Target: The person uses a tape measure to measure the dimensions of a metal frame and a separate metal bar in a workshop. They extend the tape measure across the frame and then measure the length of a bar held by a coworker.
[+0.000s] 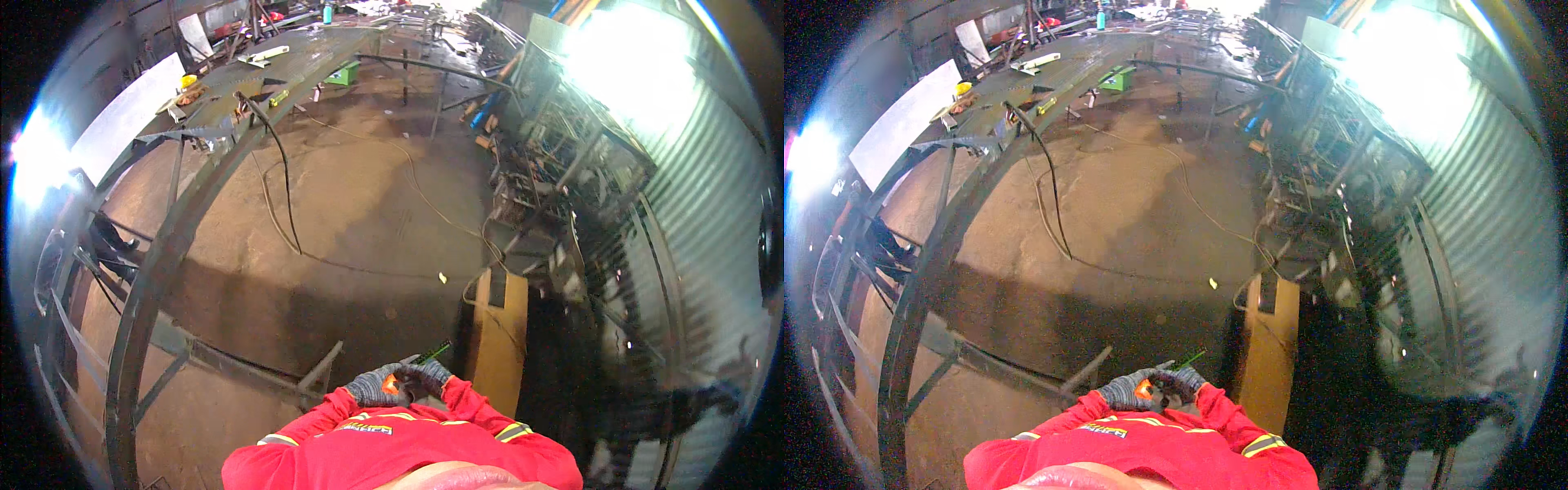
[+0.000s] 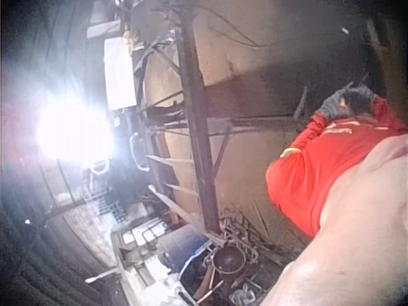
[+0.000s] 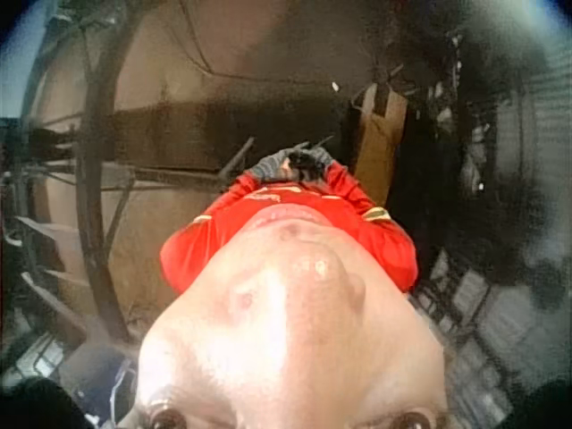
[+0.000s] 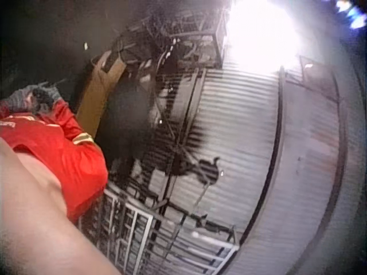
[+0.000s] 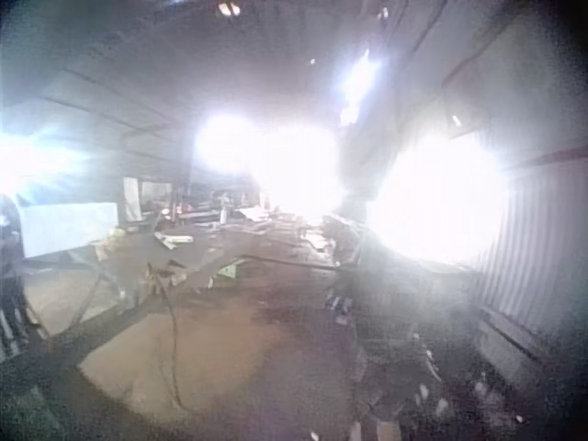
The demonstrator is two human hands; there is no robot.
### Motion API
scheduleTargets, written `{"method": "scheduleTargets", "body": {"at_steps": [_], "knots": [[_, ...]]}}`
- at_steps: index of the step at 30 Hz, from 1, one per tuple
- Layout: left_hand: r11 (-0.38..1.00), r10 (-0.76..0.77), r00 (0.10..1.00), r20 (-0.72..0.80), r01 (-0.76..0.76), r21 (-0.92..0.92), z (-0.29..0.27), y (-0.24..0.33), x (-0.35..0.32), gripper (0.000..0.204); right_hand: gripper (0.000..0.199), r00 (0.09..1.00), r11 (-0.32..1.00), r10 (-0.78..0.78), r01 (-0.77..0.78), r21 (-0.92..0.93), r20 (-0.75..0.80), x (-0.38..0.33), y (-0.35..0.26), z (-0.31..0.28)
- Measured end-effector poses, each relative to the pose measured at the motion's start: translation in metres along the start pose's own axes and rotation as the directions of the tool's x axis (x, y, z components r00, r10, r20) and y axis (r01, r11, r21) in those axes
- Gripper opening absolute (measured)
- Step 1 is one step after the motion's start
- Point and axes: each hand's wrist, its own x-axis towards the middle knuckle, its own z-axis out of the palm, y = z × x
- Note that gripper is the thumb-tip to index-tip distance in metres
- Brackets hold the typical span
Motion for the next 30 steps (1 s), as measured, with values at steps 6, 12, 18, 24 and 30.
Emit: {"method": "scheduleTargets", "body": {"at_steps": [6,12,18,24,30], "knots": [[0.951,-0.129,0.953,-0.275,0.197,0.237,-0.14,0.048,0.082,0.083,0.016,0.96,0.961,-0.253,0.235,-0.145,-0.121,0.098,-0.206,-0.098],[0.968,-0.184,0.827,-0.532,0.247,0.048,-0.302,0.106,0.123,0.071,0.02,0.771,0.704,-0.627,0.621,-0.344,0.109,0.244,-0.433,-0.163],[0.746,0.08,0.442,-0.893,0.568,0.348,-0.435,0.16,0.068,0.059,0.023,0.592,0.594,-0.802,0.781,-0.194,-0.075,0.38,-0.688,-0.19],[0.608,0.136,-0.092,-0.986,0.794,0.01,-0.529,0.216,-0.033,0.057,0.024,0.709,0.663,-0.614,0.702,-0.261,0.346,0.48,-0.836,-0.058],[0.506,0.236,-0.071,-0.969,0.86,0.061,-0.654,0.175,-0.134,0.059,0.016,0.02,-0.236,-0.912,0.791,-0.565,0.409,0.608,-0.879,-0.008]]}}
